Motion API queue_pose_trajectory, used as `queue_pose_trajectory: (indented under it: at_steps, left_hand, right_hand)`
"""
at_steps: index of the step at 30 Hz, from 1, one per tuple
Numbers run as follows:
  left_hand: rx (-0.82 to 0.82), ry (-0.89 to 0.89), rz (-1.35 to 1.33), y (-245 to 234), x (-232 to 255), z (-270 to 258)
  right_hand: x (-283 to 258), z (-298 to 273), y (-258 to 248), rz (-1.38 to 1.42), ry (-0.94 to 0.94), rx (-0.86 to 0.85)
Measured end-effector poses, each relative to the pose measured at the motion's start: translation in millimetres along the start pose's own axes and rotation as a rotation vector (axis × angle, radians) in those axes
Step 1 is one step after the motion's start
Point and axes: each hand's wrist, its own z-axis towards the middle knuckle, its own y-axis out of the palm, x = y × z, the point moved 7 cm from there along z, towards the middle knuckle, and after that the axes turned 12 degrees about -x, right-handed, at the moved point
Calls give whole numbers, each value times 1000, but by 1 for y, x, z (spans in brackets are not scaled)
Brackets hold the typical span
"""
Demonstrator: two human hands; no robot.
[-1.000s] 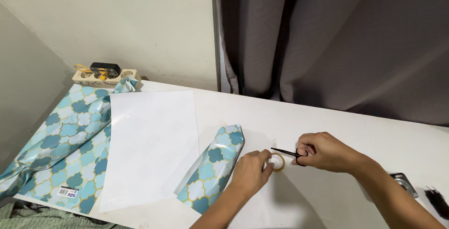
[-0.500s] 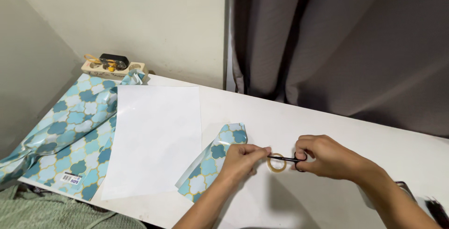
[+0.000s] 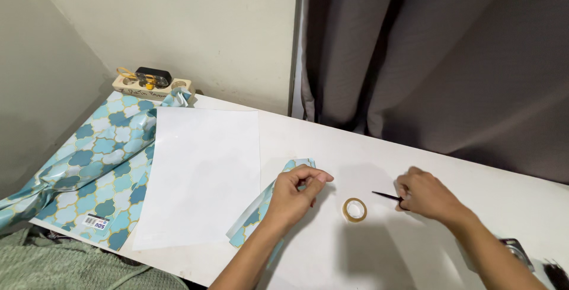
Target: The person folds a sheet of patterned wrapping paper into a cylindrical shape, pleats the top edge, and secures it with tape to form a decorative paper flower. They then place a small camera into a separate piece of wrapping paper and fold it closed.
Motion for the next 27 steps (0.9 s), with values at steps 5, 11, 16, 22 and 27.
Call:
queue_pose_trajectory:
  at_steps: [5, 11, 16, 22, 27]
  left_hand:
    - [-16, 81, 126, -3, 16, -5]
    - [-22, 164, 311, -1, 28, 2]
    - [-15, 134, 402, -9, 34, 3]
    - [-4, 55, 470, -27, 34, 16]
    - [90, 32, 672, -56, 31, 33]
  right_hand:
    - [3, 15, 4, 74, -104, 65]
    - [-83, -13, -44, 475, -502, 220]
    - [-136, -6, -42, 727, -548, -61]
    - [-145, 20, -30, 991, -669, -45]
    - [-114, 62, -16, 1228, -398, 51]
